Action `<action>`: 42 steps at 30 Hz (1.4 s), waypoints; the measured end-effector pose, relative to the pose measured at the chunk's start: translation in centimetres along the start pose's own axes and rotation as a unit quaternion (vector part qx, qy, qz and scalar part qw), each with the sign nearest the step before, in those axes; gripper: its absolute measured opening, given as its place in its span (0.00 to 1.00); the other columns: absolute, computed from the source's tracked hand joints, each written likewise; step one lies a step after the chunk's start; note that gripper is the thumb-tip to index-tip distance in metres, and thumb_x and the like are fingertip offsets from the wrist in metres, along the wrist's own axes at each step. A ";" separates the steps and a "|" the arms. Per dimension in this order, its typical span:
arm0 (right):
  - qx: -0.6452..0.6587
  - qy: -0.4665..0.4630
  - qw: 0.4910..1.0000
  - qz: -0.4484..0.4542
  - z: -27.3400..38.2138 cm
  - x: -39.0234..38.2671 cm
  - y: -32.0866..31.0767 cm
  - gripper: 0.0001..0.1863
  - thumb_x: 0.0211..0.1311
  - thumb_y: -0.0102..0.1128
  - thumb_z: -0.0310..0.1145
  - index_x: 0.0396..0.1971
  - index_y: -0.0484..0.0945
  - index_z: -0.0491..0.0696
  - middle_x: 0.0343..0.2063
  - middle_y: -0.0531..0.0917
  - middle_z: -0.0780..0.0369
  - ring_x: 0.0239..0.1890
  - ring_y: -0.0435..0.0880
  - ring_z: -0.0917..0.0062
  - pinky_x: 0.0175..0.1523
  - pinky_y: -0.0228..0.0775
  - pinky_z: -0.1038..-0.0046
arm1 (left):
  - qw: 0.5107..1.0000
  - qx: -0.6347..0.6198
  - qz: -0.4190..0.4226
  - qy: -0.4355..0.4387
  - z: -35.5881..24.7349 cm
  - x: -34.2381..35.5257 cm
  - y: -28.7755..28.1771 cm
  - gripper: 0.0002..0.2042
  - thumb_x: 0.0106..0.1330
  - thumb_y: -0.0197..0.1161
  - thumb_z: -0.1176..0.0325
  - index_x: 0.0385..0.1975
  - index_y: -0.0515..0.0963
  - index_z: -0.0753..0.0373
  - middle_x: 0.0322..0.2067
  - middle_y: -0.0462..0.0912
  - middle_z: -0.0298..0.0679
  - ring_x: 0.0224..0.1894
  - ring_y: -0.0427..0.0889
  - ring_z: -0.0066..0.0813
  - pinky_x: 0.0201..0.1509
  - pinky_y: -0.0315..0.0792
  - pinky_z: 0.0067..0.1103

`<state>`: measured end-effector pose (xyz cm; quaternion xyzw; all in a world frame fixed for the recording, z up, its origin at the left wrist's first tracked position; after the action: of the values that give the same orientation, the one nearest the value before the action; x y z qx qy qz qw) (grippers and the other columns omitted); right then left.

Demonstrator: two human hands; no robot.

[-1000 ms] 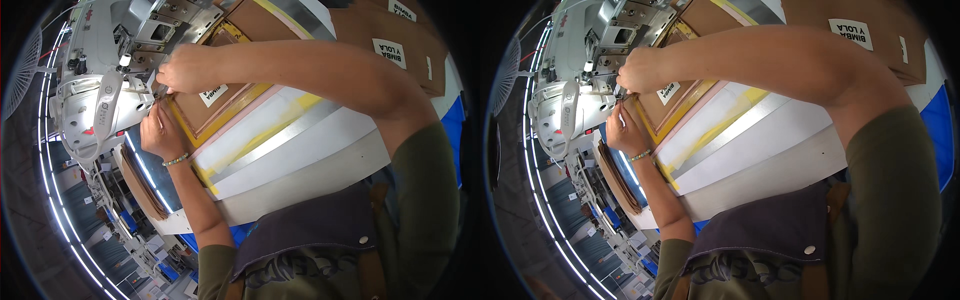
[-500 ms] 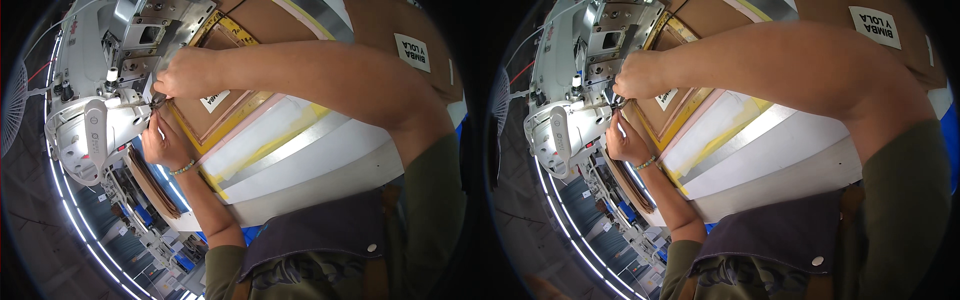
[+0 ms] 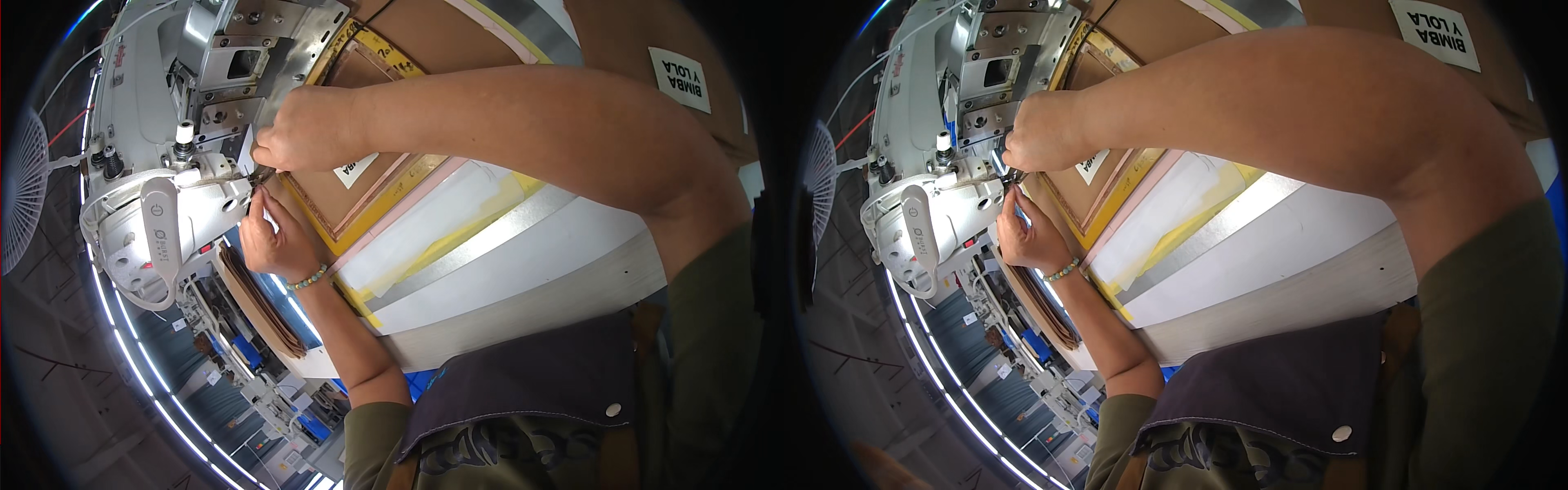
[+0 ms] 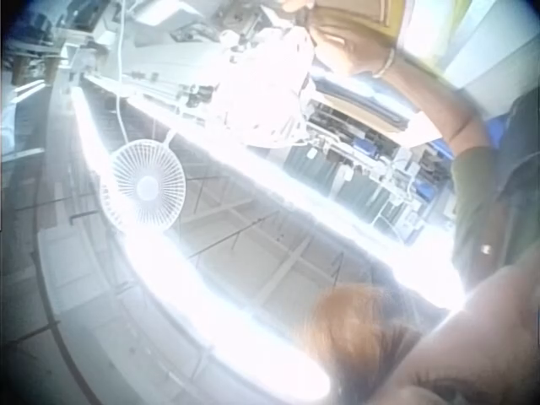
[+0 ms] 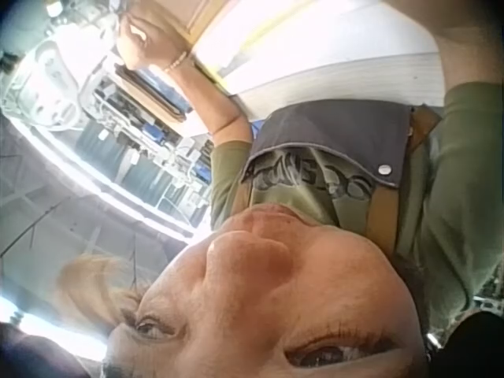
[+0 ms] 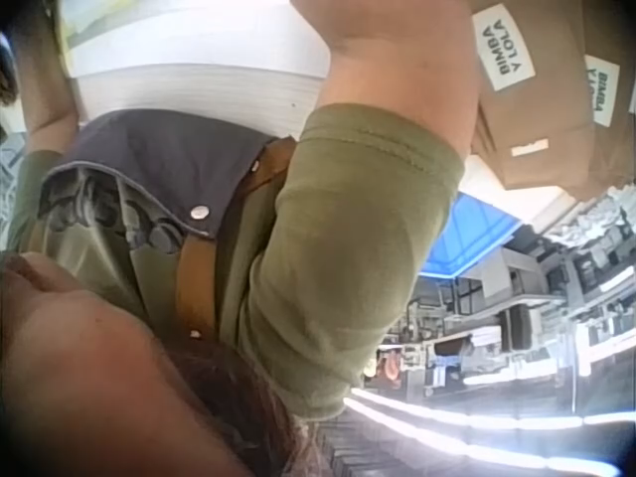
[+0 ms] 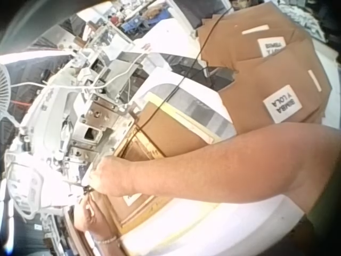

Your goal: Sewing a leather patch onto a larger leather panel using an industrial sewing machine.

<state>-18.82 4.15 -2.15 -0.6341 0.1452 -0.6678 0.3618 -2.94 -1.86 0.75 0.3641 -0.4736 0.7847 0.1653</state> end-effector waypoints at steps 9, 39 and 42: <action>-0.017 -0.016 1.000 -0.007 0.2 0.1 0.0 0.04 0.58 0.58 0.31 0.30 0.75 0.47 0.26 0.82 0.62 0.28 0.88 0.69 0.30 0.79 0.66 | 1.000 0.000 0.002 0.000 0.0 0.1 0.1 0.06 0.60 0.73 0.77 0.37 0.86 0.63 0.19 0.77 0.36 0.19 0.73 0.30 0.23 0.67 0.25; -0.016 -0.019 1.000 0.005 0.2 0.5 0.4 0.06 0.60 0.58 0.34 0.31 0.76 0.47 0.27 0.84 0.61 0.29 0.89 0.67 0.31 0.80 0.66 | 1.000 0.016 -0.016 -0.006 -0.1 0.3 0.2 0.05 0.61 0.73 0.76 0.34 0.85 0.63 0.18 0.76 0.35 0.18 0.70 0.26 0.22 0.65 0.24; -0.010 -0.013 1.000 0.007 0.1 0.4 0.4 0.06 0.61 0.58 0.34 0.32 0.76 0.47 0.27 0.84 0.61 0.29 0.89 0.66 0.32 0.80 0.66 | 1.000 0.015 -0.018 0.001 -0.1 0.3 0.1 0.07 0.60 0.73 0.78 0.36 0.86 0.62 0.17 0.72 0.34 0.18 0.69 0.27 0.22 0.64 0.25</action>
<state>-18.58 3.64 -2.15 -0.6453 0.1510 -0.6555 0.3621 -3.27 -1.82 0.84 0.3743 -0.4550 0.7889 0.1747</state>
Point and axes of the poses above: each hand's wrist, its own x-axis towards the middle knuckle, its own y-axis out of the palm, z = x × y, the point moved 5 cm from there along x, towards the middle knuckle
